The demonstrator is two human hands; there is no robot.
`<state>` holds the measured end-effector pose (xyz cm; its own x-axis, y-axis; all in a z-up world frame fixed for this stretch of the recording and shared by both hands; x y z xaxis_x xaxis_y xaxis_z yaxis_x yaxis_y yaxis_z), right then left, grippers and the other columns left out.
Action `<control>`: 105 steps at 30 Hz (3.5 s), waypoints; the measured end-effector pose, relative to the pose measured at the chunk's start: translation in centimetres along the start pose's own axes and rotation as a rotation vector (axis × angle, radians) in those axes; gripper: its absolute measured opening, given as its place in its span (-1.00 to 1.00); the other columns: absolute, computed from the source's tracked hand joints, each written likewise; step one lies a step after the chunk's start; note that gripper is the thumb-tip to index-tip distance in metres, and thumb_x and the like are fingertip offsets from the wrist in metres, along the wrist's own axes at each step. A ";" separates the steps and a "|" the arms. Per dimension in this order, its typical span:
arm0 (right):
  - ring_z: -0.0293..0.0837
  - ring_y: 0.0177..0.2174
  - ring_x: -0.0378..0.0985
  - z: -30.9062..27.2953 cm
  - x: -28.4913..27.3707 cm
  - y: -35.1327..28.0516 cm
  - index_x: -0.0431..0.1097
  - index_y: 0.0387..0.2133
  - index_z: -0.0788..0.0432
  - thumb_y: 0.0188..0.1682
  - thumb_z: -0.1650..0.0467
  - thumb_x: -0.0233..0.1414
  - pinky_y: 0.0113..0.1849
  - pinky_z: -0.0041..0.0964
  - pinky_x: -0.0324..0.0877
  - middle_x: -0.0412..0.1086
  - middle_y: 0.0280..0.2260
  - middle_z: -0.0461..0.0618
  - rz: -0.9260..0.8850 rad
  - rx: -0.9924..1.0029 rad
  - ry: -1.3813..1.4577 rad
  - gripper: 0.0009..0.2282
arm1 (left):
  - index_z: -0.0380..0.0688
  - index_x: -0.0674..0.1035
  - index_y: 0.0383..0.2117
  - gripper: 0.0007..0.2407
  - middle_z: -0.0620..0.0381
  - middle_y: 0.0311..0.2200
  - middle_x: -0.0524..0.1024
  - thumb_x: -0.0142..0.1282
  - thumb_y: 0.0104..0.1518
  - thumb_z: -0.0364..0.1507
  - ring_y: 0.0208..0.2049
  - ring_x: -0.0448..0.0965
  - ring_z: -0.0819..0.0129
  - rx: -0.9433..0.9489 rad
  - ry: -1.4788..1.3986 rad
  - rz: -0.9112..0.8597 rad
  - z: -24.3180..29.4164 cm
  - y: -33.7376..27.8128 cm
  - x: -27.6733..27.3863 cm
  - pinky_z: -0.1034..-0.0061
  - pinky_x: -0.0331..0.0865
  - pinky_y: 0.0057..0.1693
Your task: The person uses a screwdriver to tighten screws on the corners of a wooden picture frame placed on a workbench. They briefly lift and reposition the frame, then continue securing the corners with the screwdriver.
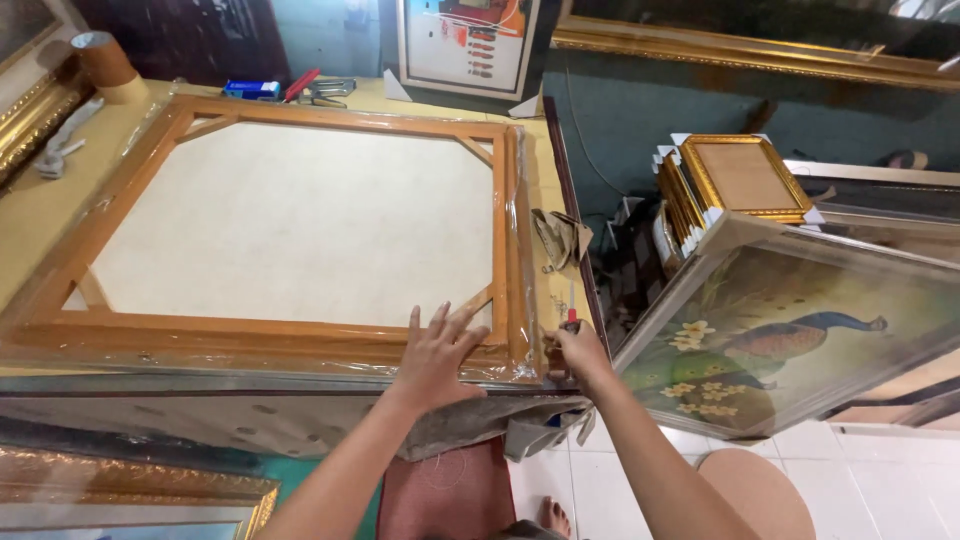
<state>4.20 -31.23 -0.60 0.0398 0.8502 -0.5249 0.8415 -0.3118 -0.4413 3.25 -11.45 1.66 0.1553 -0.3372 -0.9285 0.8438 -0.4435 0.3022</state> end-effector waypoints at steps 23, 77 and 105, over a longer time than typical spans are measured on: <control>-0.11 -0.64 0.46 0.9 -3.3 -7.3 0.23 -0.04 0.07 -0.16 0.43 -0.11 -0.75 -0.49 0.34 0.37 -0.43 0.26 -0.206 -0.044 -0.089 -0.65 | -0.21 0.35 -0.19 -0.40 -0.03 -0.16 0.22 -0.01 -0.18 0.08 0.00 0.03 0.09 -0.273 -0.314 -0.184 2.3 4.1 1.5 0.09 -0.25 0.12; -0.14 -0.76 0.35 0.5 -4.1 -4.9 0.15 0.03 -0.08 -0.10 0.39 -0.20 -0.87 -0.50 0.21 0.34 -0.58 0.11 -0.517 -0.068 -0.367 -0.63 | -0.09 0.24 -0.33 -0.42 -0.01 -0.17 0.12 -0.16 -0.20 0.18 0.02 -0.09 0.13 -0.340 -0.179 -0.452 1.5 5.3 4.8 0.10 -0.23 0.08; 0.11 -0.36 0.48 2.4 -1.4 -4.7 -0.03 0.08 -0.34 -0.05 0.22 -0.33 -0.31 -0.03 0.42 0.42 -0.41 0.04 -0.281 -0.389 -0.889 -0.63 | -0.08 0.24 -0.37 -0.47 0.02 -0.25 0.14 -0.26 -0.14 0.16 -0.01 -0.03 0.14 -0.286 -0.159 -0.458 1.7 5.4 4.9 0.20 -0.20 0.03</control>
<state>-1.12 -31.93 0.51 -0.4697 0.1973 -0.8605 0.8820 0.1462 -0.4480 7.75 -16.90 -0.87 -0.3204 -0.2938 -0.9006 0.9159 -0.3389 -0.2152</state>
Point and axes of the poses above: each hand's wrist, its own y-axis towards the middle knuckle, its own x-axis out of the palm, z = x × y, the point moved 7 cm from there along y, towards the middle knuckle
